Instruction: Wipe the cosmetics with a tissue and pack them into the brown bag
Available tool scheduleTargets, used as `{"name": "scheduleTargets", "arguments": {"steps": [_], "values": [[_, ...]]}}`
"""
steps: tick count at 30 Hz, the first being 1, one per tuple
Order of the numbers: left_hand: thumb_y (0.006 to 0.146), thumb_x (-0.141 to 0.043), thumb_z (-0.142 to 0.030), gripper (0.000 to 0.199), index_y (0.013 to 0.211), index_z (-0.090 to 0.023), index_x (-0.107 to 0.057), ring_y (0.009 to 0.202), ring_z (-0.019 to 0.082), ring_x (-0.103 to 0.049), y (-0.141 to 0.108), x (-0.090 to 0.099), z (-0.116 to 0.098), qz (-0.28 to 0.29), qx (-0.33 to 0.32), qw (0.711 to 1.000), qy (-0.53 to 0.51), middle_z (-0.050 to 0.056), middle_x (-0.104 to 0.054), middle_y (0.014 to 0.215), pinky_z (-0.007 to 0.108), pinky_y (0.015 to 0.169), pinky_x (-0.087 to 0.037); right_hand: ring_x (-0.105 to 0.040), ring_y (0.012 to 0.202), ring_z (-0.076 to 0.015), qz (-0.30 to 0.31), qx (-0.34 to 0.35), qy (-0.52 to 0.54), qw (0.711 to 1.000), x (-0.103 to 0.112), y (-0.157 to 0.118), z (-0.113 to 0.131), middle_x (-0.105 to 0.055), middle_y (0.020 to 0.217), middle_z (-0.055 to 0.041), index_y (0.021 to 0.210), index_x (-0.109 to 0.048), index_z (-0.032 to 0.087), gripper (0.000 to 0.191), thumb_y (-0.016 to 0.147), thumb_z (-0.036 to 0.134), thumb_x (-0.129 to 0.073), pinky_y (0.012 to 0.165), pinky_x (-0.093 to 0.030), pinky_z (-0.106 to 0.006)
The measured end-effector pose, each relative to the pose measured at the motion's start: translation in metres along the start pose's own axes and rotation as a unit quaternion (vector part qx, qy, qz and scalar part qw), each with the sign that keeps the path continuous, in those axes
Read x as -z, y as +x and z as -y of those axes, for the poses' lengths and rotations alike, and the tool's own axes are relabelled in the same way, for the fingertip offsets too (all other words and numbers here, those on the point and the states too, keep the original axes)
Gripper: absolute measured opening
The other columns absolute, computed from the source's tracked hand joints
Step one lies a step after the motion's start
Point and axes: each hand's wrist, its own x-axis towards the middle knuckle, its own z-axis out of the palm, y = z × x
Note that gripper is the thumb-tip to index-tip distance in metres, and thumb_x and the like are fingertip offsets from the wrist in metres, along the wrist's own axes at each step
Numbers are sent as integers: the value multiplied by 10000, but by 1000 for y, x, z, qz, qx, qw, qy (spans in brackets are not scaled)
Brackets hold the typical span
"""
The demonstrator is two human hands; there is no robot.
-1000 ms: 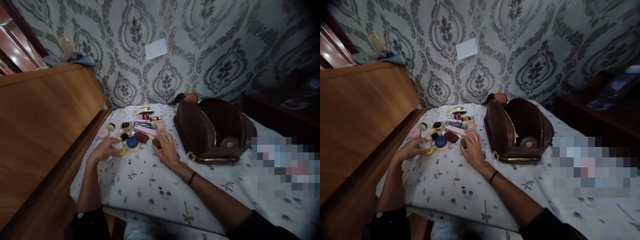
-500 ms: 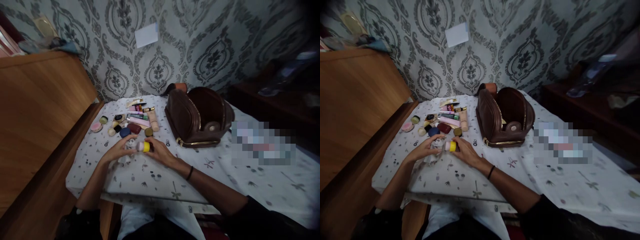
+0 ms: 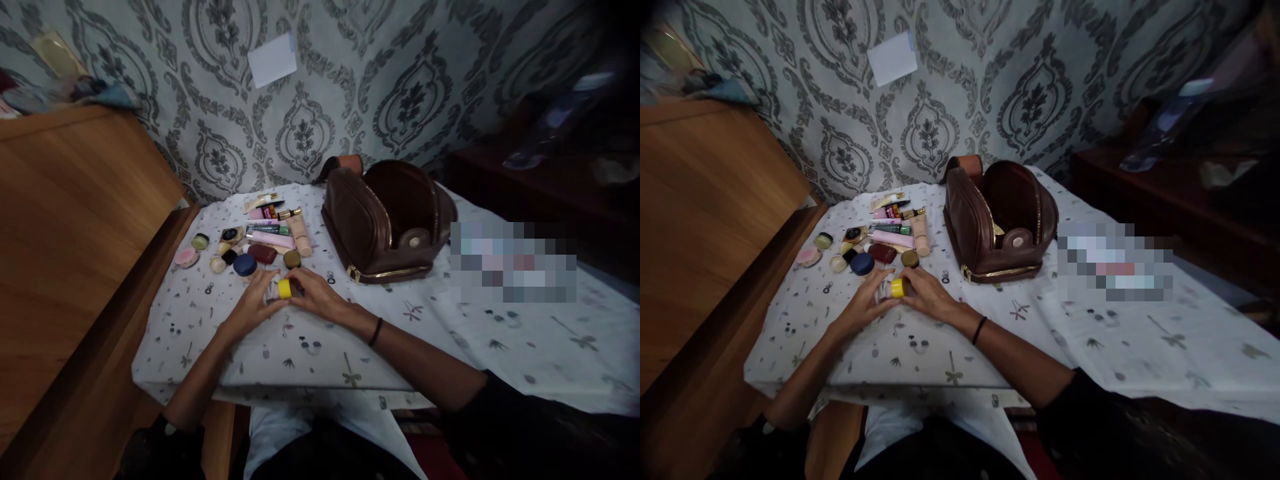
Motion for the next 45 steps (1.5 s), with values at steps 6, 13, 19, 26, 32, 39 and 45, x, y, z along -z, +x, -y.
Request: {"name": "scheduleTargets", "arguments": {"steps": [6, 13, 19, 26, 32, 39, 45], "values": [[915, -609, -468, 620, 1450, -216, -424, 1185, 288, -558, -2, -2, 15, -4, -53, 997, 55, 141, -578, 1255, 466, 1025, -467, -584, 861, -210, -5, 6, 0, 1000, -1, 4, -7, -626, 964, -60, 1054, -603, 173, 329, 794, 298, -760, 758, -476, -320], [931, -579, -468, 525, 1380, -204, -515, 1162, 267, -607, -2, -4, 18, -41, -88, 989, 116, 144, -628, 1259, 456, 1006, -507, -582, 802, -183, 4, 0, 4, 1000, -2, 7, -13, -633, 922, -45, 1073, -623, 164, 360, 806, 372, -746, 702, -473, -290], [942, -574, -439, 416, 1295, -220, -599, 1137, 247, -640, -4, -8, 13, -83, -96, 976, 178, 122, -671, 1233, 420, 1010, -532, -600, 819, -184, 13, -15, 19, 1000, -2, 8, -14, -655, 937, -57, 1068, -638, 156, 321, 826, 353, -715, 708, -493, -293], [956, -570, -322, 400, 1334, -193, -554, 1161, 254, -611, -5, -8, 13, -80, -104, 978, 162, 141, -633, 1260, 406, 997, -532, -613, 977, -227, 8, 12, 35, 999, 0, 7, -10, -647, 1149, -109, 1257, -556, 174, 504, 813, 334, -731, 793, -514, -335], [947, -568, -282, 548, 1465, -220, -399, 1254, 252, -549, -5, -8, 15, -42, -60, 990, 117, 136, -547, 1327, 405, 1056, -481, -617, 911, -206, 7, 14, 42, 999, 0, 6, -12, -633, 1121, -89, 1206, -574, 175, 402, 826, 239, -689, 782, -519, -326], [947, -593, -364, 556, 1460, -236, -422, 1198, 246, -592, -6, -6, 23, -54, -85, 992, 76, 128, -614, 1283, 413, 1018, -502, -633, 852, -200, 8, 9, 60, 998, 1, 7, -14, -669, 992, -71, 1160, -609, 162, 361, 871, 371, -664, 744, -513, -310], [950, -583, -384, 471, 1383, -210, -523, 1088, 231, -651, -5, -4, 24, -88, -114, 986, 80, 125, -674, 1180, 392, 926, -556, -631, 803, -192, 9, 11, 50, 999, 5, 5, -7, -684, 936, -68, 1209, -584, 164, 364, 963, 421, -509, 752, -503, -319]]}}
